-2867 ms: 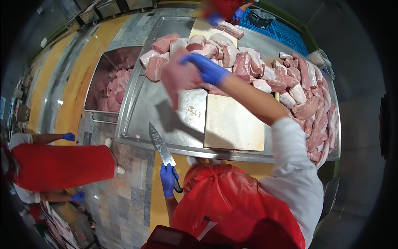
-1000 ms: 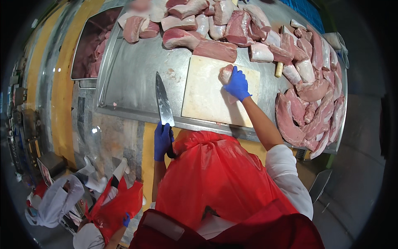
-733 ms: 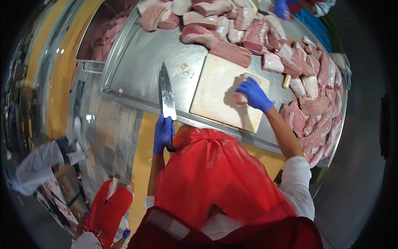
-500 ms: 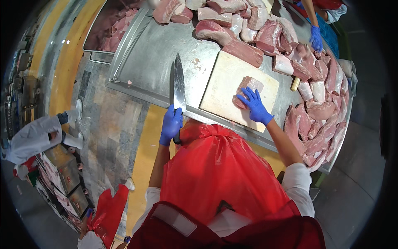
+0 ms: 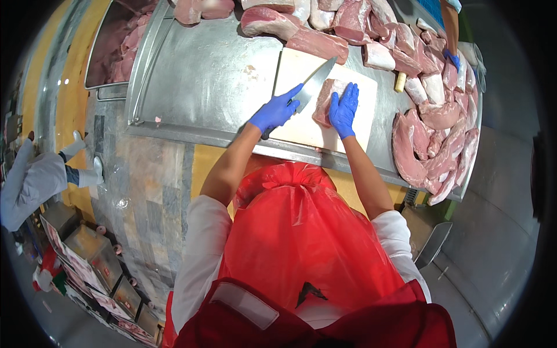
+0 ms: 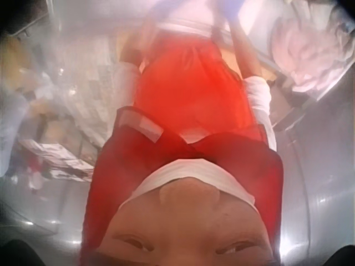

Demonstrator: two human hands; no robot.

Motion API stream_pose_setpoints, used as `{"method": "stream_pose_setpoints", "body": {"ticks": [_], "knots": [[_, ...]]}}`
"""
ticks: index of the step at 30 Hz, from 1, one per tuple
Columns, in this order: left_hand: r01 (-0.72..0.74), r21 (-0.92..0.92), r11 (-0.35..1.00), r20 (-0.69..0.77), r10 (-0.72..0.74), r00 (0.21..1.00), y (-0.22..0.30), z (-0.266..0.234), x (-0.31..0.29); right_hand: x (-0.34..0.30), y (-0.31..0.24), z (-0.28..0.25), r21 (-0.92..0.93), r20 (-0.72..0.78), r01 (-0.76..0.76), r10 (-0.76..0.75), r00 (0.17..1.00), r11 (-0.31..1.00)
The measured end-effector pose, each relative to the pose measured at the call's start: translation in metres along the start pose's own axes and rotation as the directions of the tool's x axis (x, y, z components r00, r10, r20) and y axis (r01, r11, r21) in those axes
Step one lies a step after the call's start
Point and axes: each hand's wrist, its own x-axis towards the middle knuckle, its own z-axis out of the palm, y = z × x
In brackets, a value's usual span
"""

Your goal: The person cuts large pieces of raw meat into smaller portions using a knife on a cutting board. They repeatedly pick up meat, slice it, and place the cut pieces onto a metal tray.

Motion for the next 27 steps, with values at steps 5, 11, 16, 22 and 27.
{"method": "stream_pose_setpoints", "body": {"ticks": [5,11,16,22,27], "knots": [[-0.021,0.096,0.995,0.089,0.012,0.996,0.003,-0.008,0.023,0.000,-0.008,-0.008,0.060,0.067,0.007,-0.011,0.998,0.998],[-0.224,0.290,0.931,0.108,0.201,0.974,-0.008,-0.012,0.056,0.002,-0.012,-0.005,0.035,0.060,0.012,-0.014,0.998,0.999],[-0.184,0.330,0.926,0.202,0.122,0.972,-0.007,-0.021,0.057,0.005,-0.013,0.002,-0.008,0.070,-0.023,0.024,0.997,1.000],[-0.095,0.388,0.917,0.257,-0.008,0.966,-0.018,-0.024,-0.011,-0.001,-0.015,-0.005,0.014,0.064,-0.057,0.056,0.996,0.998],[-0.205,0.329,0.922,0.151,0.163,0.975,-0.038,-0.002,0.008,0.002,-0.019,0.002,0.006,0.057,-0.100,0.099,0.993,0.995]]}}
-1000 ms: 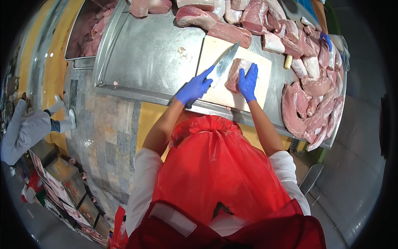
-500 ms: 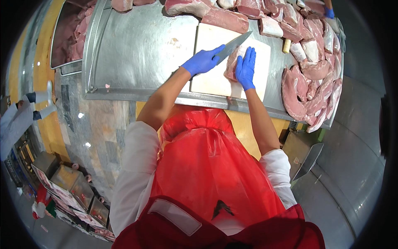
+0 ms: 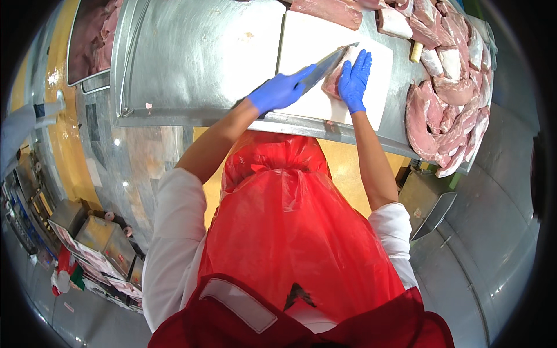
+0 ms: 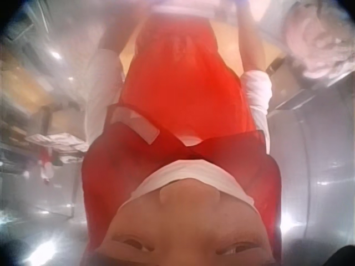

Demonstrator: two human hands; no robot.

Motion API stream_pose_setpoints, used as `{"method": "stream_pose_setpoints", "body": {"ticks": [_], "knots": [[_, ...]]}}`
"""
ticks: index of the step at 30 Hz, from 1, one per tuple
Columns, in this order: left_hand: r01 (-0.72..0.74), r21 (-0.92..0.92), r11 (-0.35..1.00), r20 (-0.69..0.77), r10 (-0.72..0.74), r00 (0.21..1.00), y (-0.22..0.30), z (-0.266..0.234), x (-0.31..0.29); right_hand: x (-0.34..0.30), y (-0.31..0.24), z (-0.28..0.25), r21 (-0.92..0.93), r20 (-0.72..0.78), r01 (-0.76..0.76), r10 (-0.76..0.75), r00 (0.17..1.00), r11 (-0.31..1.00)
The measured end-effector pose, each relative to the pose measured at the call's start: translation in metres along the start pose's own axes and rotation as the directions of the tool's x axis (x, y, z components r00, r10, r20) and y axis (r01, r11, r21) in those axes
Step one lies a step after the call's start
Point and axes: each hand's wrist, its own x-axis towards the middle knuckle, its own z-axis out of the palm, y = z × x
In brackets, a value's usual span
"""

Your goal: The person cuts large pieces of raw meat into smaller portions using a knife on a cutting board. They repeatedly pick up meat, slice it, and place the cut pieces onto a metal tray.

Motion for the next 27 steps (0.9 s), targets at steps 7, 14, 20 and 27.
{"method": "stream_pose_setpoints", "body": {"ticks": [7,14,20,27], "knots": [[0.002,-0.056,0.998,-0.058,-0.005,0.998,0.022,0.018,0.019,-0.002,0.007,0.002,0.047,-0.043,0.020,-0.018,0.999,0.999],[0.083,-0.096,0.992,-0.050,-0.089,0.995,0.023,0.040,-0.050,-0.005,0.009,0.002,0.089,-0.041,0.031,-0.028,0.999,0.996],[0.014,-0.108,0.994,-0.165,-0.031,0.986,0.034,0.053,0.024,-0.004,0.012,0.006,0.196,-0.052,-0.010,0.020,0.998,0.981],[0.066,-0.210,0.975,-0.161,-0.101,0.982,0.051,0.063,-0.008,-0.008,0.020,0.000,0.207,-0.035,0.009,-0.001,0.999,0.978]]}}
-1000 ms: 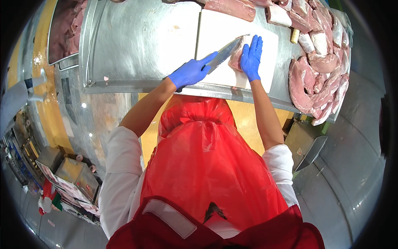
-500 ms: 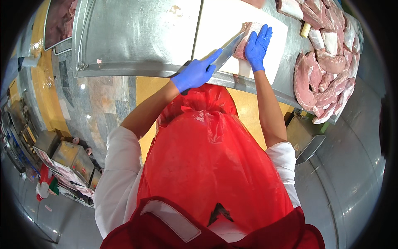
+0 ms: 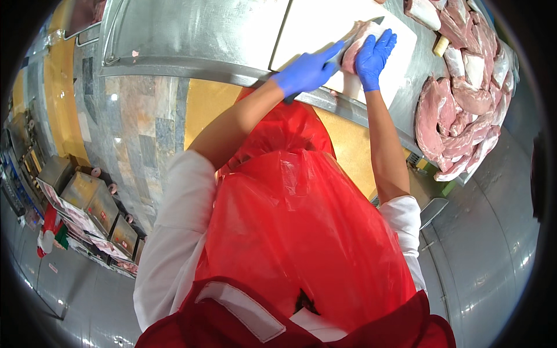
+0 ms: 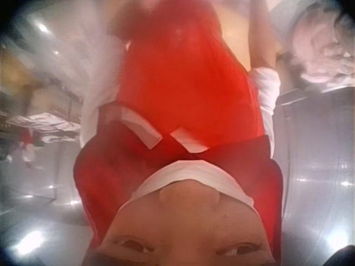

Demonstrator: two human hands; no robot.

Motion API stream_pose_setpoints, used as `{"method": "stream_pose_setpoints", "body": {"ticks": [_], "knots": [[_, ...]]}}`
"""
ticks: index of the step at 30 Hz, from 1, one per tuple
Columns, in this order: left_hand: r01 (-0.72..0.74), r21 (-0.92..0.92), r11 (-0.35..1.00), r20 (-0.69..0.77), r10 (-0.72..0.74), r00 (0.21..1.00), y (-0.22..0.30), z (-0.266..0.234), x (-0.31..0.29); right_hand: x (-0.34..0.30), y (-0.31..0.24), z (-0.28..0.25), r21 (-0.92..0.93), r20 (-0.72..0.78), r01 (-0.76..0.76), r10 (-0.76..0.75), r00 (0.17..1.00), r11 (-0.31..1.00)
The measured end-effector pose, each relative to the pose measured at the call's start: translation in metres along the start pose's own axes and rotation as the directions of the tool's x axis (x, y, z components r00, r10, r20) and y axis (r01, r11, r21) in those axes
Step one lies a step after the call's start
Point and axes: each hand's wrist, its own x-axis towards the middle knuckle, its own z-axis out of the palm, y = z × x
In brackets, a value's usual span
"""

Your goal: The person cuts large pieces of raw meat into smaller portions using a knife on a cutting board. They repeatedly pick up meat, slice it, and place the cut pieces onto a metal tray.

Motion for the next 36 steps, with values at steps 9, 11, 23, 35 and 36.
{"method": "stream_pose_setpoints", "body": {"ticks": [9,11,23,35,36], "knots": [[-0.058,0.054,0.997,-0.148,0.065,0.987,0.001,0.035,0.020,-0.002,0.002,0.004,0.069,0.006,0.003,-0.003,1.000,0.998],[-0.071,0.087,0.994,-0.182,0.086,0.980,-0.004,0.041,0.025,0.001,0.001,0.001,0.101,0.014,-0.019,0.018,1.000,0.995],[0.077,0.012,0.997,-0.099,-0.075,0.992,-0.015,0.052,-0.064,-0.004,-0.018,0.002,-0.189,-0.019,-0.050,0.047,0.999,0.981],[-0.014,-0.036,0.999,-0.174,0.007,0.985,-0.002,0.064,0.018,0.012,0.006,0.014,-0.227,-0.037,-0.044,0.036,0.999,0.973],[-0.003,-0.046,0.999,-0.165,-0.004,0.986,-0.002,0.063,0.015,0.012,0.004,0.013,-0.224,-0.029,-0.052,0.047,0.998,0.973]]}}
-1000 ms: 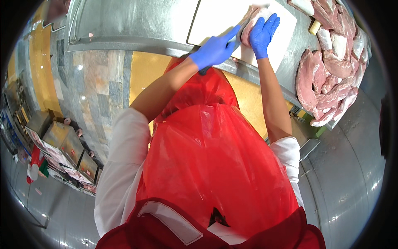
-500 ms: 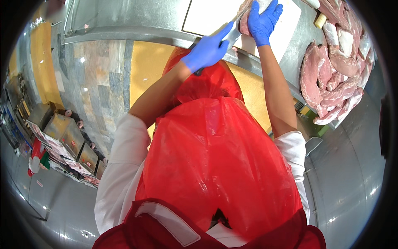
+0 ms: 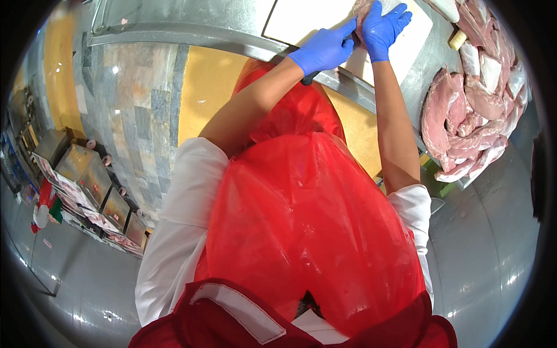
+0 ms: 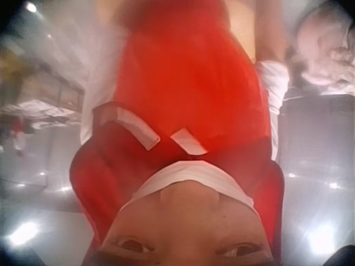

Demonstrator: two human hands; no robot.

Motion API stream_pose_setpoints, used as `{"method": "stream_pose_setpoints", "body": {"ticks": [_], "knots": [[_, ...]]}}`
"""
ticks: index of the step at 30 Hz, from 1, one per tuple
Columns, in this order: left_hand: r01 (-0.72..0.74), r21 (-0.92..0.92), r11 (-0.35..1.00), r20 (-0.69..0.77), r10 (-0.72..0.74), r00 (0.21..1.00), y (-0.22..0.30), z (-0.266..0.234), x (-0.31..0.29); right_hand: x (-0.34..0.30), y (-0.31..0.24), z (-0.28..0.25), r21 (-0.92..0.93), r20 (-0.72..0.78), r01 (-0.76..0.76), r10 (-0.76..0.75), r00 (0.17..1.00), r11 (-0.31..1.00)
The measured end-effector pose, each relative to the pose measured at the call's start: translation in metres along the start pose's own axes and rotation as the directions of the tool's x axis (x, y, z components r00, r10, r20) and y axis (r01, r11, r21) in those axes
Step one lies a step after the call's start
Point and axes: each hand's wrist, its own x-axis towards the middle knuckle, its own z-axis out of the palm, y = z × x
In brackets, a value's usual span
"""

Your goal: The person cuts large pieces of raw meat into smaller portions using a knife on a cutting board. They repeatedly pick up meat, slice it, and place the cut pieces onto a metal tray.

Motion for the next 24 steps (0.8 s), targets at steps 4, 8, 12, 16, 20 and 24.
{"method": "stream_pose_setpoints", "body": {"ticks": [4,8,12,16,20,24], "knots": [[-0.003,-0.005,1.000,0.030,0.003,1.000,-0.009,0.003,-0.034,-0.001,0.004,0.000,-0.007,-0.010,0.002,-0.003,1.000,1.000],[0.048,0.000,0.999,0.127,-0.048,0.991,-0.018,0.002,-0.069,-0.005,0.000,-0.004,-0.018,-0.018,0.038,-0.038,0.999,0.999],[0.082,-0.043,0.996,0.131,-0.076,0.988,0.000,-0.002,-0.049,-0.005,-0.005,-0.003,0.007,-0.013,0.060,-0.060,0.998,0.998],[0.035,-0.012,0.999,0.076,-0.034,0.997,0.002,0.013,-0.030,0.000,0.011,0.006,0.029,-0.024,0.075,-0.074,0.997,0.997],[-0.029,-0.118,0.993,0.020,0.032,0.999,-0.003,0.021,-0.049,0.001,0.026,0.002,0.166,0.023,0.092,-0.098,0.995,0.982],[-0.002,-0.002,1.000,0.138,0.002,0.990,-0.021,0.017,-0.085,0.006,0.015,-0.001,0.140,0.037,0.068,-0.074,0.997,0.988]]}}
